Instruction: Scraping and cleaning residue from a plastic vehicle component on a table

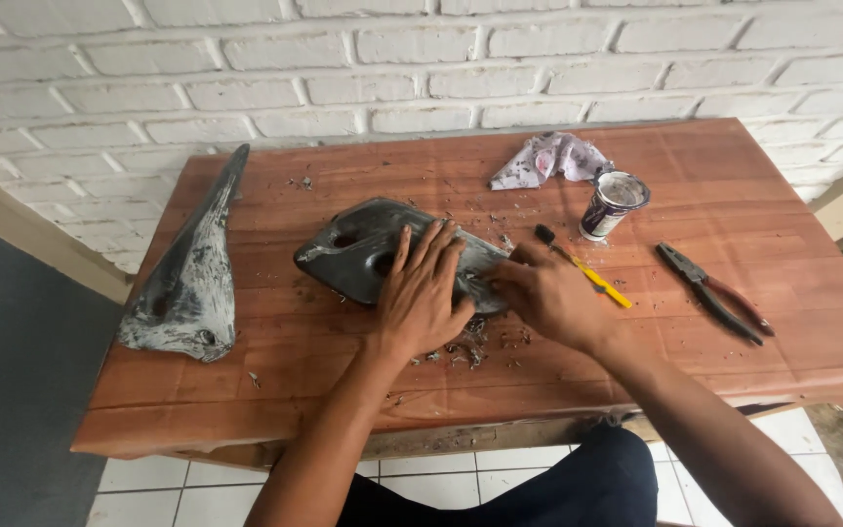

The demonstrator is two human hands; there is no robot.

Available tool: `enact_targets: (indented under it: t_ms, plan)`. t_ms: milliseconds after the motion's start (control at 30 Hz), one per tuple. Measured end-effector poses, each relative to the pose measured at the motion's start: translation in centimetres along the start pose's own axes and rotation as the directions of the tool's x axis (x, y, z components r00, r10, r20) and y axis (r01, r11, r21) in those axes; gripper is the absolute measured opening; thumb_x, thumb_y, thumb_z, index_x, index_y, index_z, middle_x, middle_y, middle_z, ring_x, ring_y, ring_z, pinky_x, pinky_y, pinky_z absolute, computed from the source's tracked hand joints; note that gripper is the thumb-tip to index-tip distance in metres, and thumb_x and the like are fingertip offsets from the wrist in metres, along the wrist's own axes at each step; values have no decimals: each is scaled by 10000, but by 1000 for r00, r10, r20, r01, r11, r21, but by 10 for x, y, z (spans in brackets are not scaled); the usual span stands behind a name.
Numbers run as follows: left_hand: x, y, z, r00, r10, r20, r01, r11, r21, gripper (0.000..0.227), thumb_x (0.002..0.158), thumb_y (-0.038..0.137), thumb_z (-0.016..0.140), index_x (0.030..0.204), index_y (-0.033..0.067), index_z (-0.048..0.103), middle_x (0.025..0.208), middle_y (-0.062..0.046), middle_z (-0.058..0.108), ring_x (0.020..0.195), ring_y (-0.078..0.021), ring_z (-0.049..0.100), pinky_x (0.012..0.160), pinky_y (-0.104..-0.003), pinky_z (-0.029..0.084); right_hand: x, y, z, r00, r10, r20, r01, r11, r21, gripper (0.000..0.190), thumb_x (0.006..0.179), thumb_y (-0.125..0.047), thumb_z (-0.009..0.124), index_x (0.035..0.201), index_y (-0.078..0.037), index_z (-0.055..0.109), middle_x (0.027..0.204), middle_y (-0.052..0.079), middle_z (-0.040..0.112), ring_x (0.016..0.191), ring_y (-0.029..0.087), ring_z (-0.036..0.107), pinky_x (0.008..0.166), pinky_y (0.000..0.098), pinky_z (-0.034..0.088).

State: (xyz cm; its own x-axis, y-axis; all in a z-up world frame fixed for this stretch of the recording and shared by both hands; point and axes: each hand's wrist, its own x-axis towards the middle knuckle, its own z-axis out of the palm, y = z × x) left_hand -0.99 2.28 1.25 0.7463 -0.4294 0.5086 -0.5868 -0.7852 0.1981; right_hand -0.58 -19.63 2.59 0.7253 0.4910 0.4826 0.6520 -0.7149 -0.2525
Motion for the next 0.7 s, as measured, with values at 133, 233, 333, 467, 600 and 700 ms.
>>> enact_targets:
  t_ms: [133,233,333,467,600,700]
  plan:
    - [5,0,-19,994,-5,112,4,1000,10,833,722,421,676,1428,18,498,1568,-284,385,1517,-429,273,1237,-626,84,-1,9,-21,992,11,124,-17,999,49,142,884,-243,660,1013,-263,715,967,66,646,783,401,695,634,520,573]
    - [9,1,-28,971,-53,231,54,999,1,949,694,540,719,1474,62,468,1589,-314,329,1533,-460,206,1221,-657,15,0,6,-31,970,-58,234,29,992,123,157,840,-195,712,983,-245,752,925,92,670,804,391,723,644,513,591]
    - [7,2,-24,970,-57,235,46,998,52,1041,644,598,770,1479,61,458,1589,-310,331,1538,-437,212,1233,-634,15,3,11,-34,957,-139,256,106,984,140,139,834,-210,716,969,-208,751,914,106,675,812,384,723,655,502,586]
    - [0,4,-22,990,-50,133,38,995,92,1136,594,622,804,1475,7,435,1582,-282,359,1524,-401,258,1252,-609,46,10,20,-27,918,-252,307,202,962,185,153,847,-259,715,987,-251,775,899,77,678,833,341,724,679,465,596]
    - [0,5,-22,993,-44,110,33,994,104,1159,594,664,786,1480,4,433,1589,-275,352,1523,-396,262,1253,-618,60,12,26,-23,883,-264,387,233,964,126,196,834,-276,712,1021,-282,773,920,88,692,870,344,726,692,481,600]
    - [1,4,-19,993,-46,111,38,996,78,1138,616,653,770,1485,-1,436,1592,-280,348,1526,-403,253,1253,-623,53,19,21,-25,858,-235,457,212,972,102,276,845,-272,694,1102,-312,786,1004,90,727,938,300,744,779,432,617]
